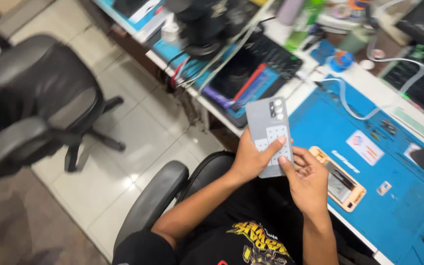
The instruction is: The person pries open the back cover of a pink smartphone using a plastic card, then sprays contact cleaner onto the opened phone and removes the back panel. They then handle a gray smartphone on the mat and use a screwdriver on components at the repair bench.
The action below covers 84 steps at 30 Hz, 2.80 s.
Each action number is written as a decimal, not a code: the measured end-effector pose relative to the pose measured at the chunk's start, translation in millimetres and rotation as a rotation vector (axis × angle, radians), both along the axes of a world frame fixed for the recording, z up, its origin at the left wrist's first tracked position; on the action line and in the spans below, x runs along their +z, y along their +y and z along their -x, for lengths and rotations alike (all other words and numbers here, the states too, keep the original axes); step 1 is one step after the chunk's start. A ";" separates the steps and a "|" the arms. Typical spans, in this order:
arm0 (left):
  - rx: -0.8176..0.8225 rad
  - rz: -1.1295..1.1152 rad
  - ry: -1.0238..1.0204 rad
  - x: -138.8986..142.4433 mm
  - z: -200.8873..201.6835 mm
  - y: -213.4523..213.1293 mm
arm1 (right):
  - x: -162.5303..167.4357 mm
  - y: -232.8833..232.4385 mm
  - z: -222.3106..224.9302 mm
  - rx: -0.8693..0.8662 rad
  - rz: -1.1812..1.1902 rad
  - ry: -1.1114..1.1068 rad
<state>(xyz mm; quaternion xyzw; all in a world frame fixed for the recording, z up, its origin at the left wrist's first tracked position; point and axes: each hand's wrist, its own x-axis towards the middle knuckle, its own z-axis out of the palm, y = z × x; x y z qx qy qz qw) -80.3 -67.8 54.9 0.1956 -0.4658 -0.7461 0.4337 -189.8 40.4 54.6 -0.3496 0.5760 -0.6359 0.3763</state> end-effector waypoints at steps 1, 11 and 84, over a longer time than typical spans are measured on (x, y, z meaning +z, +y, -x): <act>0.057 0.018 -0.018 -0.3 -11.8 -2.8 | 0.7 -5.4 -7.7 0.036 -0.011 -0.021; 0.362 0.051 -0.077 -8.2 -111.1 -24.5 | 1.0 -59.2 -80.2 0.281 -0.051 -0.035; -0.329 0.025 -0.237 -5.4 189.1 52.9 | -19.7 86.0 128.1 -0.629 -0.267 0.025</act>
